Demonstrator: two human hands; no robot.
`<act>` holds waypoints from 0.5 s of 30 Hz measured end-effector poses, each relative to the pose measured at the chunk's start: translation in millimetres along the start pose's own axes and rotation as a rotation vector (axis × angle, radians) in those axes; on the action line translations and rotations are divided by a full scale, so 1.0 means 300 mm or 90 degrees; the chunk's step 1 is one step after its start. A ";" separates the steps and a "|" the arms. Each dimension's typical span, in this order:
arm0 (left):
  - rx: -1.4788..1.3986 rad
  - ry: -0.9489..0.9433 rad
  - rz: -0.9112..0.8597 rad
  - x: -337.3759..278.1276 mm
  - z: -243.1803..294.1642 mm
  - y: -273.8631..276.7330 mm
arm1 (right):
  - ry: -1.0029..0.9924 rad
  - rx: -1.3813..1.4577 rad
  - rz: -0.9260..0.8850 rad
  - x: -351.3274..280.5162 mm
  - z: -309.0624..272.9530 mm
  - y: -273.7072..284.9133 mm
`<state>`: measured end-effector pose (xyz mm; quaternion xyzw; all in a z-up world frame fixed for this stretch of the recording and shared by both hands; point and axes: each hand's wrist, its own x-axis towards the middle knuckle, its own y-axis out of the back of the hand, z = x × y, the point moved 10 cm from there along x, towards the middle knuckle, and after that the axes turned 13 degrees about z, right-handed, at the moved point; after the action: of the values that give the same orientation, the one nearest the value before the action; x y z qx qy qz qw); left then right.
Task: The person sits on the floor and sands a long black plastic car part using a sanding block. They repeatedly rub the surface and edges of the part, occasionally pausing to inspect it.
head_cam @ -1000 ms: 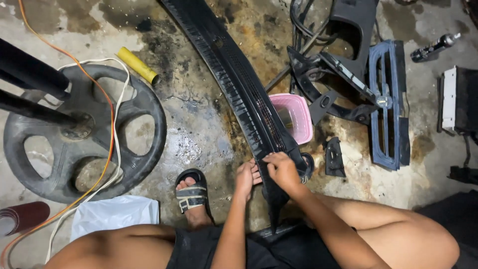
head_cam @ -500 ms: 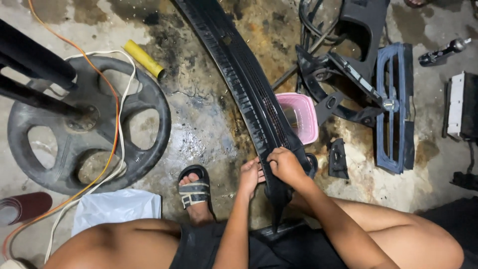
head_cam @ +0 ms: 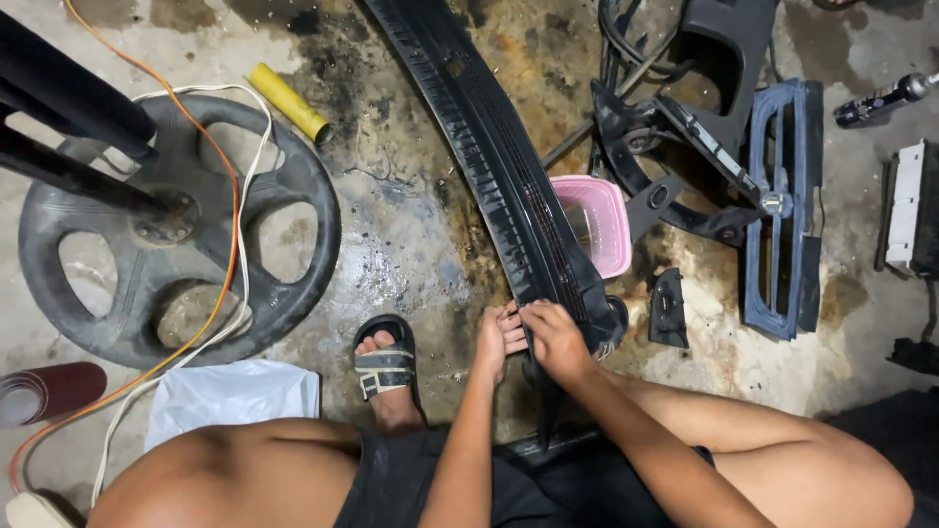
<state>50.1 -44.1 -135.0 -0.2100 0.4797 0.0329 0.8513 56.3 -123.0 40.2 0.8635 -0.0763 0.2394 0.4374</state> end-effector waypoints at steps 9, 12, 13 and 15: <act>0.012 0.029 -0.041 0.074 -0.095 -0.008 | 0.045 -0.017 -0.078 0.100 -0.073 -0.023; 0.002 0.062 -0.052 0.021 -0.082 0.001 | 0.057 -0.075 -0.177 -0.064 -0.064 -0.043; -0.005 0.062 -0.058 0.007 -0.070 -0.003 | 0.105 -0.113 -0.241 -0.145 -0.061 -0.053; -0.005 0.062 -0.071 -0.029 -0.041 -0.021 | 0.148 -0.156 -0.299 -0.261 -0.050 -0.018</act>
<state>37.1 -53.4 -131.3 -0.2412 0.5078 -0.0227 0.8267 -15.3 -113.9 6.2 0.7648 0.1478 0.2183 0.5879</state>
